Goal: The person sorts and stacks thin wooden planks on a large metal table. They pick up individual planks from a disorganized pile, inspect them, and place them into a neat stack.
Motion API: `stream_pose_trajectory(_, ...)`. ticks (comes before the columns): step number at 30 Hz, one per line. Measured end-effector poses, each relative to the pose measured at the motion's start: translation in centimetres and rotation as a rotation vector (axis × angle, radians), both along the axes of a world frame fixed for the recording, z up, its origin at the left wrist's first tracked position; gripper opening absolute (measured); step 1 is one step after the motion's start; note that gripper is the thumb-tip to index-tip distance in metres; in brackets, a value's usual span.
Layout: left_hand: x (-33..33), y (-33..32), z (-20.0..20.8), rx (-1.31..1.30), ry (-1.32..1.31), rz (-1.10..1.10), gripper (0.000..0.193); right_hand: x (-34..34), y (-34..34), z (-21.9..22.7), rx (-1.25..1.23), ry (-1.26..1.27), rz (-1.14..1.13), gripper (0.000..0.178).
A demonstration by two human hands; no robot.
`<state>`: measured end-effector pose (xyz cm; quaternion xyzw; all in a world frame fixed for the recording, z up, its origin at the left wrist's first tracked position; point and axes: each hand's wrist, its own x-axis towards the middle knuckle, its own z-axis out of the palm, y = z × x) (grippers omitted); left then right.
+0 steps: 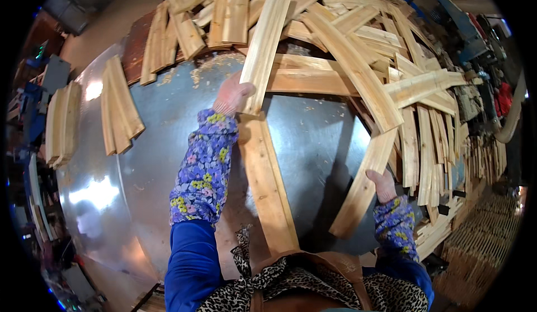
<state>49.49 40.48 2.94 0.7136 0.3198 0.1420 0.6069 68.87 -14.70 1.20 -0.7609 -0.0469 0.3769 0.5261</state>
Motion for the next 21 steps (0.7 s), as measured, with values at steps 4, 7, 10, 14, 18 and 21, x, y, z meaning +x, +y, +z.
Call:
stream_pose_trajectory(4, -8.5, 0.6, 1.5, -0.216, -0.22, 0.205, 0.073, -3.6, -2.1, -1.6, -0.059, 0.031, 0.057, 0.048)
stream_pose_trajectory(7, -17.1, 3.0, 2.7, -0.379, -0.209, 0.403, 0.073, -6.1, -2.2, -2.6, -0.075, 0.072, 0.099, 0.045)
stream_pose_trajectory(10, -22.7, 5.9, 6.6, -0.221, -0.12, 0.645, 0.069, -8.7, -2.6, -4.4, -0.102, 0.139, 0.09, 0.041)
stream_pose_trajectory(14, -26.9, 12.1, 8.1, -0.02, 0.114, 0.982, 0.074, -9.6, -3.4, -5.4, -0.009, 0.257, 0.136, 0.033)
stream_pose_trajectory(18, -22.6, 10.9, 2.9, 0.419, 0.275, 0.895, 0.075, -9.4, -2.8, -5.4, -0.019, 0.238, 0.141, 0.031)
stream_pose_trajectory(21, -8.6, 0.5, -0.8, 0.349, 0.105, 0.419, 0.065, -9.6, -3.4, -6.5, -0.012, 0.279, 0.058, 0.032)
